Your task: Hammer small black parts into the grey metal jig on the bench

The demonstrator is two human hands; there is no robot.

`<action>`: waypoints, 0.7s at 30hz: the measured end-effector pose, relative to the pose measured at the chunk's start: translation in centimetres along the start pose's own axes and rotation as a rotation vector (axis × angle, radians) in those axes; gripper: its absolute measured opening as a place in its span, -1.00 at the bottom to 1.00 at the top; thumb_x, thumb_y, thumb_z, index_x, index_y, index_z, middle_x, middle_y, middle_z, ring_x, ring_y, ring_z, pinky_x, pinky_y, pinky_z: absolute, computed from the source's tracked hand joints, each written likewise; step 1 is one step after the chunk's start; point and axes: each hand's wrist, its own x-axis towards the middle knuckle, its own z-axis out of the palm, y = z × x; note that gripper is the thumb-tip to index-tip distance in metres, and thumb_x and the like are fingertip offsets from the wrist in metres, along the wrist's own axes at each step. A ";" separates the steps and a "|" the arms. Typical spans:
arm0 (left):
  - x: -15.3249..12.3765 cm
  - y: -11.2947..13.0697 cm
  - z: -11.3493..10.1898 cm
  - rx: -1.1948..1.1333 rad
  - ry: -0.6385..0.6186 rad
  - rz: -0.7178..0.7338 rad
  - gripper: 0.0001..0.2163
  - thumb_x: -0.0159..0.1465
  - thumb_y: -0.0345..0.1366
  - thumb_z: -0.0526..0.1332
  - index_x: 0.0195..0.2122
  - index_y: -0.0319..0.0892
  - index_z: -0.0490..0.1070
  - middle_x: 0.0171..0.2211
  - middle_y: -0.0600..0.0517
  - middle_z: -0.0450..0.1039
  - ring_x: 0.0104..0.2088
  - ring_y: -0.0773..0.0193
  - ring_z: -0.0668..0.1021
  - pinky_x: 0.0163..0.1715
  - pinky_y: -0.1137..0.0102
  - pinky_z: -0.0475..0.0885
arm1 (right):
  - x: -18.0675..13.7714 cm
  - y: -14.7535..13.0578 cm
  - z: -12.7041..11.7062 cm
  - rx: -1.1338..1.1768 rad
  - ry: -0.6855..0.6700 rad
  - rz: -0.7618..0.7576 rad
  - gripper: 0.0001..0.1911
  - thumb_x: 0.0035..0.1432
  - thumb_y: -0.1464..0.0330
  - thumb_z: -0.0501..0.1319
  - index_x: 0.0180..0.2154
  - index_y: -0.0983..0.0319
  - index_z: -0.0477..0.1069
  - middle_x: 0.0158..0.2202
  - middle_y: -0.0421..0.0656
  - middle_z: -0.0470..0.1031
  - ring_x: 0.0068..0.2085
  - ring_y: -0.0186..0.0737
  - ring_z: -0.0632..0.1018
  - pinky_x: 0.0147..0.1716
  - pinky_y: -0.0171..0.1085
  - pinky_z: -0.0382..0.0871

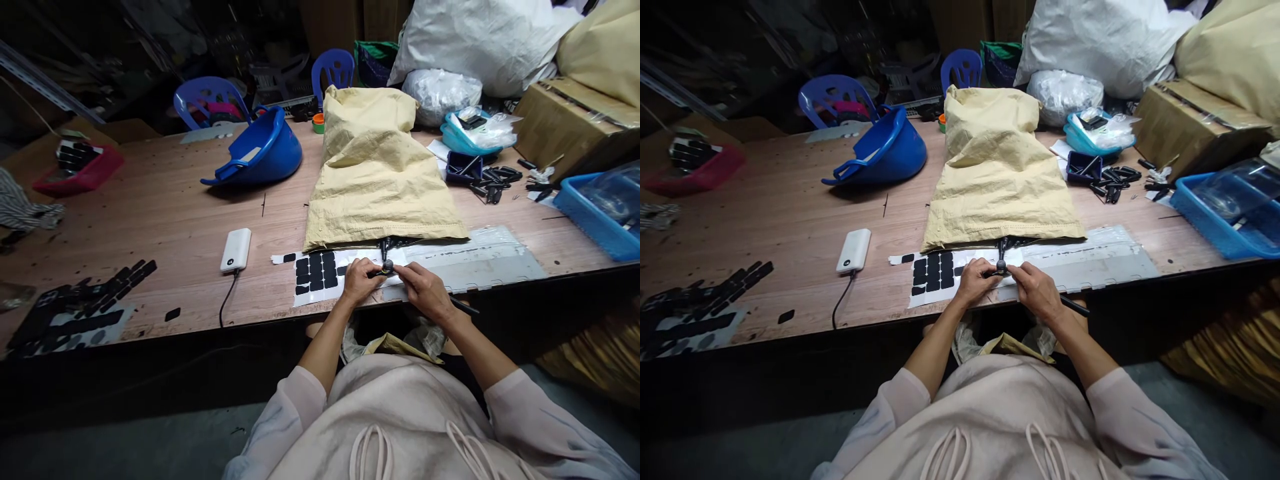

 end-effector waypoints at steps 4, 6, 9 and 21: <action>0.0 0.0 0.0 -0.028 0.001 0.013 -0.87 0.21 -0.28 0.47 -0.20 -0.01 0.70 -0.28 0.05 0.60 -0.16 0.16 0.54 -0.02 0.20 0.40 | 0.0 0.4 -0.4 0.036 0.099 0.041 -0.57 0.42 0.41 0.11 0.22 0.03 0.49 -0.20 -0.13 0.53 -0.20 -0.20 0.57 -0.21 -0.29 0.45; 0.0 0.0 0.1 -0.039 0.009 0.010 -0.88 0.20 -0.30 0.48 -0.22 -0.02 0.70 -0.28 0.05 0.61 -0.17 0.16 0.54 -0.02 0.20 0.40 | -0.2 0.6 -0.6 0.046 0.125 0.049 -0.56 0.43 0.41 0.10 0.24 0.04 0.48 -0.19 -0.12 0.53 -0.18 -0.19 0.58 -0.18 -0.28 0.46; 0.0 0.0 0.1 -0.040 0.022 0.004 -0.87 0.20 -0.32 0.48 -0.22 -0.02 0.71 -0.27 0.05 0.61 -0.18 0.16 0.54 -0.03 0.21 0.40 | -0.5 0.8 -0.5 0.013 0.075 0.048 -0.58 0.42 0.41 0.10 0.20 0.06 0.51 -0.21 -0.13 0.54 -0.22 -0.20 0.57 -0.23 -0.29 0.45; 0.0 -0.3 -0.1 -0.003 -0.011 0.043 -0.88 0.35 -0.23 0.35 -0.16 -0.05 0.69 -0.22 0.02 0.63 -0.13 0.15 0.56 0.01 0.20 0.39 | 0.3 6.1 -1.8 -0.151 0.130 0.116 -0.67 0.42 0.33 0.14 0.09 0.08 0.59 -0.20 -0.12 0.56 -0.19 -0.17 0.55 -0.28 -0.25 0.35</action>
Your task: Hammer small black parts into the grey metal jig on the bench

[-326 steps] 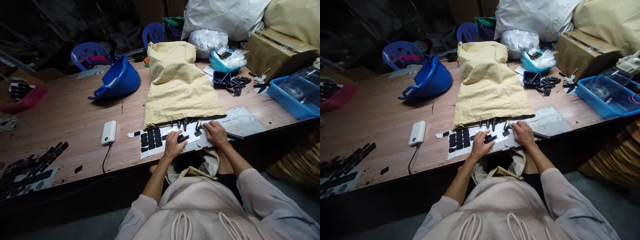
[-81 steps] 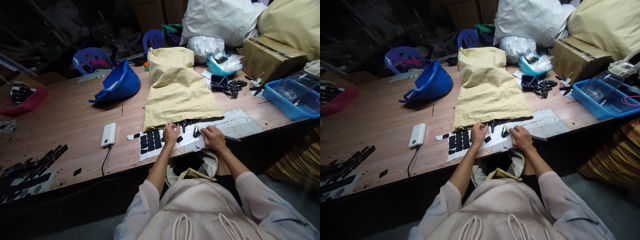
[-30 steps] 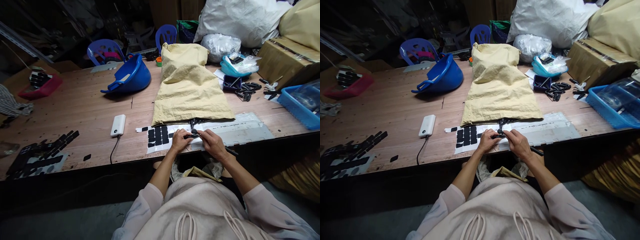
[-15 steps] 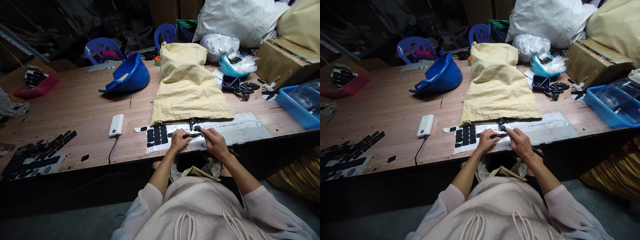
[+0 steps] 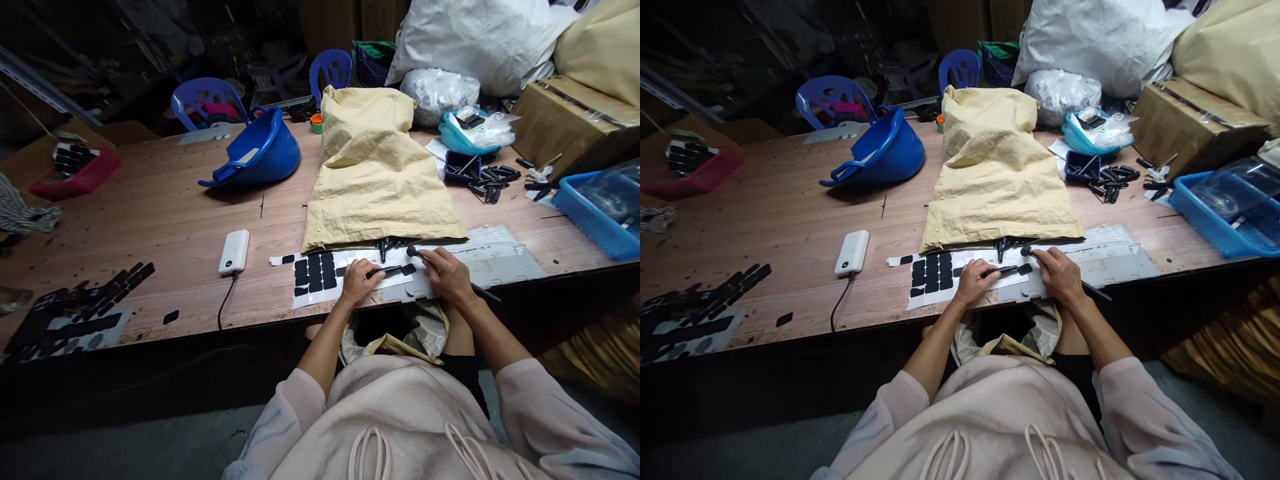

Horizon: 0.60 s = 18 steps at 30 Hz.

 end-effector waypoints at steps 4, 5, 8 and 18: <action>-0.1 0.1 -0.2 0.030 -0.035 -0.016 -0.82 0.44 -0.20 0.25 -0.17 -0.04 0.68 -0.20 0.03 0.62 -0.10 0.15 0.53 0.02 0.21 0.35 | -0.2 1.9 0.5 -0.084 -0.003 -0.065 -0.70 0.42 0.34 0.14 0.03 0.12 0.61 -0.23 -0.10 0.55 -0.17 -0.13 0.49 -0.21 -0.22 0.34; -0.1 0.1 -0.2 0.041 -0.043 -0.026 -0.80 0.45 -0.19 0.23 -0.17 -0.03 0.67 -0.19 0.03 0.62 -0.09 0.14 0.52 0.02 0.21 0.34 | -0.3 2.0 0.7 -0.103 0.001 -0.080 -0.71 0.43 0.34 0.14 0.03 0.13 0.60 -0.24 -0.10 0.55 -0.17 -0.12 0.47 -0.18 -0.21 0.33; -0.2 0.2 -0.3 0.069 -0.057 -0.047 -0.76 0.48 -0.18 0.18 -0.16 -0.01 0.67 -0.18 0.03 0.60 -0.08 0.14 0.50 0.02 0.21 0.32 | -0.6 1.7 1.3 -0.159 0.010 -0.089 -0.71 0.43 0.34 0.12 0.01 0.15 0.60 -0.25 -0.09 0.53 -0.19 -0.10 0.42 -0.17 -0.17 0.29; -0.4 0.3 -0.6 0.069 -0.049 -0.023 -0.76 0.49 -0.19 0.18 -0.16 -0.02 0.66 -0.21 0.02 0.58 -0.10 0.14 0.49 0.01 0.20 0.33 | -0.7 0.7 1.6 -0.216 -0.018 -0.035 -0.71 0.42 0.32 0.11 0.01 0.16 0.58 -0.22 -0.06 0.50 -0.18 -0.06 0.38 -0.16 -0.14 0.23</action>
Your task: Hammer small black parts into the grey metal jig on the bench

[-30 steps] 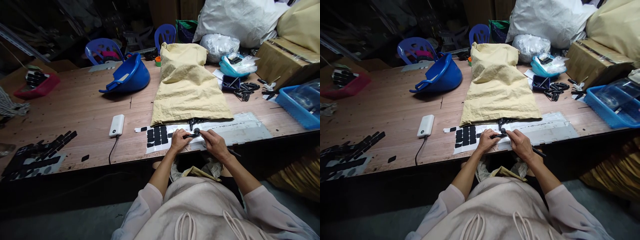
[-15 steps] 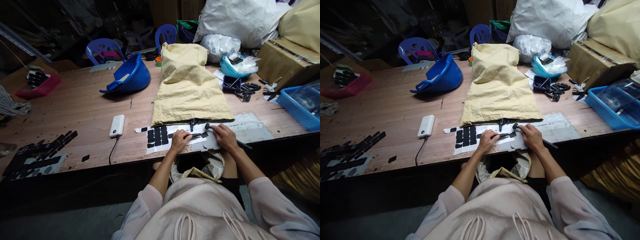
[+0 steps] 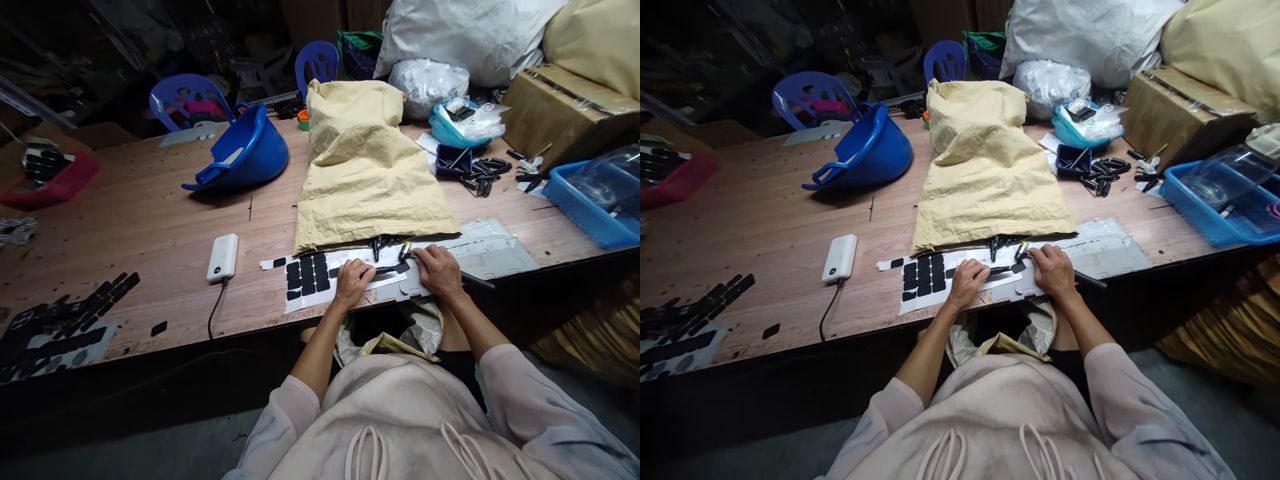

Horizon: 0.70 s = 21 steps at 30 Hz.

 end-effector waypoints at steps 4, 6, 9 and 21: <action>-1.8 0.7 0.4 -0.024 0.011 0.103 -0.78 0.47 -0.19 0.21 -0.19 -0.03 0.67 -0.20 0.01 0.58 -0.09 0.14 0.48 0.06 0.17 0.31 | 0.0 -0.1 0.0 0.007 -0.007 0.007 -0.71 0.43 0.32 0.11 0.01 0.17 0.57 -0.21 -0.05 0.50 -0.18 -0.06 0.37 -0.17 -0.14 0.23; -3.5 1.3 0.9 -0.032 -0.004 0.185 -0.79 0.47 -0.18 0.22 -0.19 -0.02 0.67 -0.17 0.01 0.58 -0.07 0.13 0.48 0.07 0.16 0.31 | 0.0 -0.1 0.0 0.008 -0.011 0.012 -0.71 0.42 0.32 0.11 0.01 0.16 0.57 -0.21 -0.05 0.50 -0.17 -0.06 0.37 -0.17 -0.14 0.22; -6.0 2.3 1.9 0.001 -0.022 0.283 -0.83 0.44 -0.15 0.27 -0.14 0.01 0.68 -0.08 -0.01 0.58 -0.01 0.10 0.48 0.10 0.13 0.31 | 0.0 -0.2 0.0 0.010 -0.017 0.018 -0.71 0.43 0.32 0.10 0.00 0.16 0.57 -0.21 -0.05 0.50 -0.17 -0.06 0.37 -0.17 -0.14 0.22; -0.6 3.8 1.7 0.048 0.274 -0.102 -0.89 0.31 -0.19 0.37 -0.25 -0.09 0.54 -0.30 -0.01 0.52 -0.17 0.11 0.51 -0.06 0.22 0.40 | 0.1 -0.4 0.0 0.011 -0.047 0.045 -0.70 0.42 0.32 0.10 0.01 0.16 0.58 -0.20 -0.04 0.49 -0.15 -0.05 0.37 -0.15 -0.14 0.21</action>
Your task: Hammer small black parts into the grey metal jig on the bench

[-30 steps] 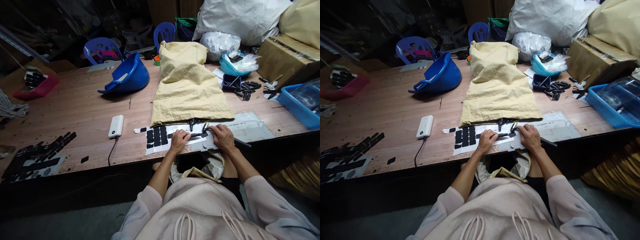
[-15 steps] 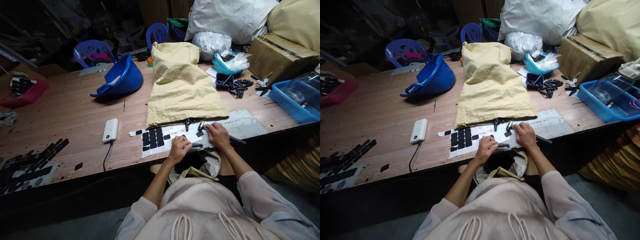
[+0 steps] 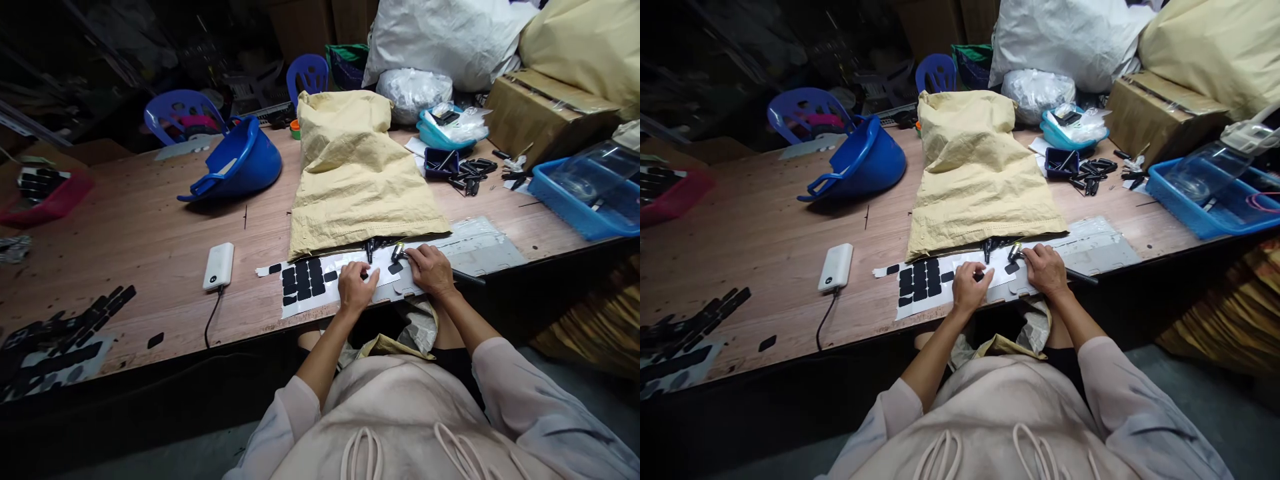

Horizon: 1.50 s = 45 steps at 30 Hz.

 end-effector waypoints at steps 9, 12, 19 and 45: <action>5.7 1.0 0.1 0.194 -0.100 -0.257 -0.90 0.28 -0.20 0.36 -0.24 -0.07 0.57 -0.17 -0.03 0.58 -0.03 0.04 0.55 -0.07 0.25 0.38 | -0.1 0.3 0.2 0.008 -0.010 0.001 -0.69 0.41 0.32 0.12 0.04 0.17 0.57 -0.19 -0.05 0.51 -0.14 -0.05 0.37 -0.13 -0.14 0.23; 4.5 -0.8 -1.0 0.162 -0.100 -0.200 -0.95 0.27 -0.24 0.35 -0.30 -0.06 0.59 -0.22 0.00 0.59 -0.05 0.05 0.54 -0.07 0.24 0.37 | -0.1 0.3 0.2 0.019 -0.007 0.007 -0.70 0.41 0.32 0.12 0.02 0.16 0.58 -0.19 -0.04 0.50 -0.14 -0.05 0.37 -0.14 -0.15 0.23; 1.3 -4.7 -2.7 0.024 -0.127 0.014 -0.90 0.21 -0.29 0.42 -0.24 -0.05 0.63 -0.22 0.00 0.59 -0.10 0.06 0.51 -0.04 0.18 0.38 | -0.1 0.2 0.3 0.017 0.023 0.006 -0.71 0.39 0.32 0.12 0.00 0.14 0.58 -0.19 -0.04 0.49 -0.15 -0.05 0.37 -0.14 -0.13 0.25; 1.7 -3.0 -0.9 -0.081 -0.218 0.115 -0.88 0.26 -0.26 0.42 -0.18 0.01 0.66 -0.23 0.04 0.59 -0.07 0.08 0.50 0.05 0.13 0.36 | -0.2 -4.5 -1.9 0.540 -0.045 -0.039 -0.66 0.47 0.27 0.09 0.12 0.09 0.54 -0.18 -0.11 0.55 -0.18 -0.17 0.59 -0.15 -0.21 0.50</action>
